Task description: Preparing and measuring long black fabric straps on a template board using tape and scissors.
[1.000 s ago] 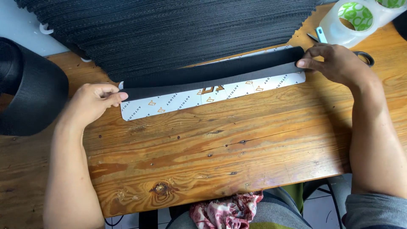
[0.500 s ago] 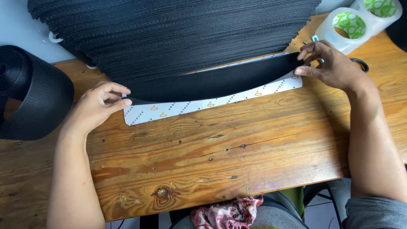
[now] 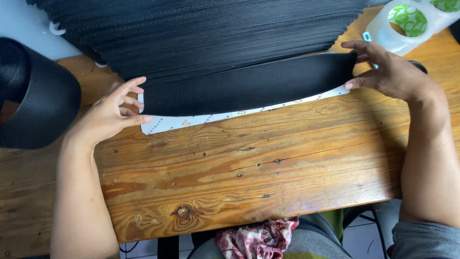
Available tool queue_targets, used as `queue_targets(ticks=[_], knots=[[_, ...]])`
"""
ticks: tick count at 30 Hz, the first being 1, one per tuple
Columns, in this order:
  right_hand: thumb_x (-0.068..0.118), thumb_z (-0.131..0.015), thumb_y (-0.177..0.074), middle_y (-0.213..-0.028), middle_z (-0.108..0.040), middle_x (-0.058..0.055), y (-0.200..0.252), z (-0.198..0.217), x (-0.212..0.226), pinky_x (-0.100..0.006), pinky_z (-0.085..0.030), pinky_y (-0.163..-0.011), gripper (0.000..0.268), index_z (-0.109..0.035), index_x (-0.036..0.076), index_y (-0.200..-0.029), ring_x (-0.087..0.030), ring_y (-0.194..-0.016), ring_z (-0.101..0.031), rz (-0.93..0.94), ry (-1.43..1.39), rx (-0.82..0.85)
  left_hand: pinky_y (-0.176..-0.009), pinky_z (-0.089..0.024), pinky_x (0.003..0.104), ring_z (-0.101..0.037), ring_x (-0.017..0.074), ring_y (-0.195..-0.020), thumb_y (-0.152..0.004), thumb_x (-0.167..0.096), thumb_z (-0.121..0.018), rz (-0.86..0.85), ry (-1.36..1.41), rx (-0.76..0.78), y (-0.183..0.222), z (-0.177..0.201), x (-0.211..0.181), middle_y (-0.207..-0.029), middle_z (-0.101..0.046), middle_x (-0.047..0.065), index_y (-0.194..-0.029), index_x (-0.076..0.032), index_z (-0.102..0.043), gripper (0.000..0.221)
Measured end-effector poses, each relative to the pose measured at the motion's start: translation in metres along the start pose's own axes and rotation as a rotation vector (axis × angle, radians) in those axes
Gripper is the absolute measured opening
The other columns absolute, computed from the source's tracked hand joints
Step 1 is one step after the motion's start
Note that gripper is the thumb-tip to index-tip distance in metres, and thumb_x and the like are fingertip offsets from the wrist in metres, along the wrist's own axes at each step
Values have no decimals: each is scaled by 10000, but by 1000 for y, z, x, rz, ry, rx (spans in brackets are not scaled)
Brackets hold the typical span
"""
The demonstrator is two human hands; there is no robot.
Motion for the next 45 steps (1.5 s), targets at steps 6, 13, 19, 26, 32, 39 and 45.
queue_targets(ticks=[6, 13, 19, 26, 32, 39, 45], knots=[[129, -790, -840, -1302, -630, -17, -14, -1, -35, -323, -392, -944, 528, -622, 112, -1340, -188, -1111, -531, 118, 59, -11, -906, -523, 302, -577, 166, -1024, -738, -166, -853, -140, -52, -15, -7, -5, 9, -1291, -473, 50, -1593, -198, -393, 972], [37, -764, -872, -1302, -613, -36, -21, -6, -53, -354, -406, -1076, 416, -593, 97, -1246, -169, -1237, -543, 215, -63, -41, -991, -508, 320, -585, 177, -1014, -737, -271, -853, -118, -160, 32, -4, -11, 7, -1286, -376, 56, -1661, -234, -249, 1105], [-86, -736, -825, -1416, -428, -105, -24, -8, -52, -342, -382, -1108, 691, -424, 84, -1418, -205, -1327, -444, 352, -116, -94, -1003, -442, 354, -571, 209, -1021, -736, -448, -831, -78, -302, 41, 3, -14, -3, -1208, -389, 45, -1582, -292, -420, 953], [-34, -733, -868, -1415, -431, -114, -20, -8, -42, -377, -437, -1037, 659, -404, 60, -1431, -241, -1157, -464, 295, -99, -108, -852, -498, 325, -564, 175, -934, -780, -295, -878, -287, -103, -214, -10, -8, 5, -1089, -507, 77, -1321, -198, -604, 614], [103, -710, -1035, -1198, -547, -125, -24, -6, -55, -374, -446, -837, 450, -505, 27, -1428, -253, -986, -509, 234, 19, -190, -756, -467, 296, -561, 131, -788, -808, -215, -878, -310, -33, -386, -24, -7, 17, -975, -621, 19, -1110, -244, -704, 350], [-4, -629, -1165, -1087, -597, -129, -27, -10, -56, -323, -529, -771, 185, -540, 18, -1325, -224, -819, -612, 293, -96, -188, -704, -411, 259, -533, 88, -709, -900, -146, -857, -362, -7, -481, -28, -4, 23, -827, -601, -19, -1036, -216, -736, 195], [81, -832, -648, -1580, -400, -48, 0, -17, 12, -408, -460, -1012, 955, -414, 212, -1497, -269, -1451, -397, 128, 13, 48, -755, -434, 263, -538, 101, -795, -924, -132, -844, -379, 10, -511, -32, 1, 29, -914, -676, -20, -1061, -183, -729, 186]])
Point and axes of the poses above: each hand's wrist, its own y-axis away from the middle knuckle, its own z-axis out of the back of the hand, x = y × z, the point moved 6 cm from there along -y, towards the middle knuckle
